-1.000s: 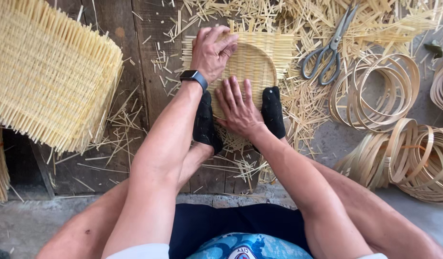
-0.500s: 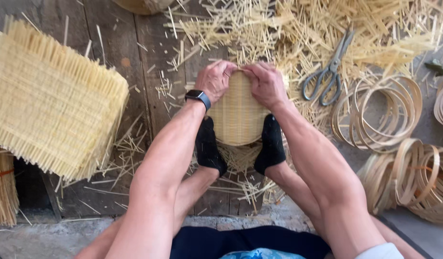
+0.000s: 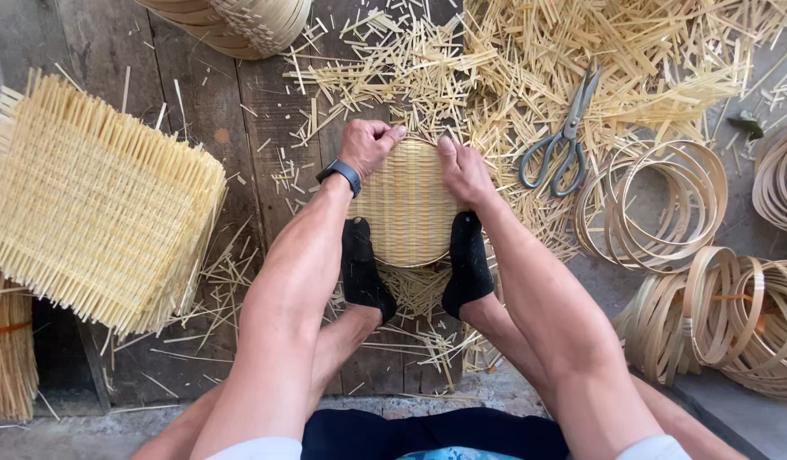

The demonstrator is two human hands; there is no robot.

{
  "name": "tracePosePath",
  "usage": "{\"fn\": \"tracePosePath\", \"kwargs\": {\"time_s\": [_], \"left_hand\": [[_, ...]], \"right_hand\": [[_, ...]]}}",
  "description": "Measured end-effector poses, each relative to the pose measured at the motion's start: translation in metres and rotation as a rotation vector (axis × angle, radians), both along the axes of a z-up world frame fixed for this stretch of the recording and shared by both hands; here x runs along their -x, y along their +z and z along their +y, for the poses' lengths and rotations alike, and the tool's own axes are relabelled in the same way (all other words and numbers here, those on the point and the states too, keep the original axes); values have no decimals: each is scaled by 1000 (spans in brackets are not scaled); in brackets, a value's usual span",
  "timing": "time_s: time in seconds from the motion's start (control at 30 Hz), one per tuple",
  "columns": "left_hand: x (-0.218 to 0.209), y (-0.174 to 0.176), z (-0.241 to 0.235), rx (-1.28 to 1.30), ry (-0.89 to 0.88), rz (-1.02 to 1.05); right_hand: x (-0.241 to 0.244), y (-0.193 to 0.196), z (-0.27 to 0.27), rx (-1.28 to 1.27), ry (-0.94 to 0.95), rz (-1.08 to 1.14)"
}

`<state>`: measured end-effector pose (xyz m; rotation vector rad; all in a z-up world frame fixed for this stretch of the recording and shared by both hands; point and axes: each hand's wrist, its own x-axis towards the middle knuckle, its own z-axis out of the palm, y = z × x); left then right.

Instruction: The person sits on the floor and repeatedly places a circular bamboo frame onto a flat woven bamboo mat, then uses shears to trim the excess mat material around the frame's edge. The trimmed pieces are discarded, and the process is repeated with new mats.

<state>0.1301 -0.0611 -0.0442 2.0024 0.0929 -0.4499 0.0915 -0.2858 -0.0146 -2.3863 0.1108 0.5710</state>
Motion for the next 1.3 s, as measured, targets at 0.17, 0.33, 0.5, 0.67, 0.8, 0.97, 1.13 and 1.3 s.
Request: {"fn": "tracePosePath", "kwargs": {"time_s": [0.17, 0.33, 0.5, 0.67, 0.8, 0.97, 1.13, 1.3], "left_hand": [[19, 9, 7, -75, -42, -176], [23, 2, 20, -202, -80, 60], [16, -4, 26, -105, -55, 87], [25, 68, 11, -65, -80, 57], [53, 132, 0, -149, -226, -614], [121, 122, -10, -381, -642, -723], [179, 85, 9, -807, -527, -555], [161, 85, -40, -556, 63, -406]], "right_hand": [[0, -20, -7, -214, -166, 244], [1, -22, -6, -118, -70, 103], [-5, 31, -16, -26, 64, 55], [-14, 177, -120, 477, 340, 182], [31, 228, -195, 563, 266, 75], [76, 121, -204, 244, 33, 223], [74, -21, -186, 211, -336, -2], [59, -72, -192, 211, -559, 88]]}}
